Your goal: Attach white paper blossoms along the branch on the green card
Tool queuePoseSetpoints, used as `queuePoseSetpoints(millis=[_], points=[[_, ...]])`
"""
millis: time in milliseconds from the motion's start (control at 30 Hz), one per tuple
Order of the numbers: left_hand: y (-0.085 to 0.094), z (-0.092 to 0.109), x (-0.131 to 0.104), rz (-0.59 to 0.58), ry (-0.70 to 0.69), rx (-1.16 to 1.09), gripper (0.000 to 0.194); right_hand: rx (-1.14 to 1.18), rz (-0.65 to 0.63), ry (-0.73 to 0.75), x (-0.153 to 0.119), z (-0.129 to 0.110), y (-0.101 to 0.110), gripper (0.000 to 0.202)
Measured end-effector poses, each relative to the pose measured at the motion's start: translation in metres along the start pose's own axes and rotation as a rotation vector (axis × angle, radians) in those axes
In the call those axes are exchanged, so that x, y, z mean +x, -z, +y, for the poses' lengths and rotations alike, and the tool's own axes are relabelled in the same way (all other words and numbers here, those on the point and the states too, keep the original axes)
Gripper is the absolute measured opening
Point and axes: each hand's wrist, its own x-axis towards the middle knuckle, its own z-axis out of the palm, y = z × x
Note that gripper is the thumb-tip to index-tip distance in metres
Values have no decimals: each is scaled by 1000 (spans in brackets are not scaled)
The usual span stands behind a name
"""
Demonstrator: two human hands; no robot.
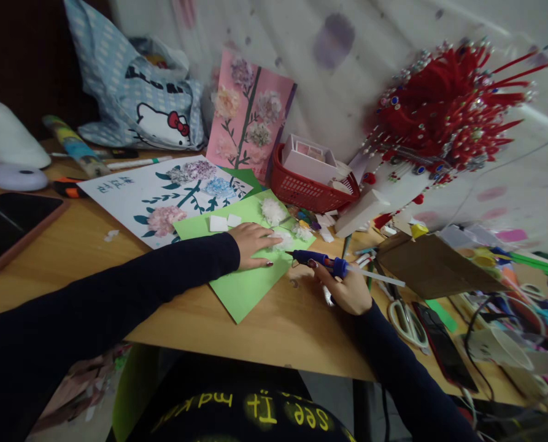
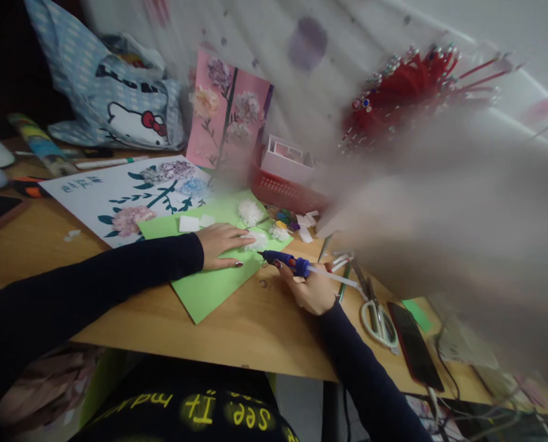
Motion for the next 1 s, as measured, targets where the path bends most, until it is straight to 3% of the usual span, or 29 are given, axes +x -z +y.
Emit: queuePoseSetpoints(millis=[533, 1000], points=[[-2, -1, 1, 4, -1, -3, 64, 5, 48, 26, 1, -4, -1, 42], [-2, -1, 0, 1, -1, -6, 63, 6, -12, 8, 0, -1, -2, 43]])
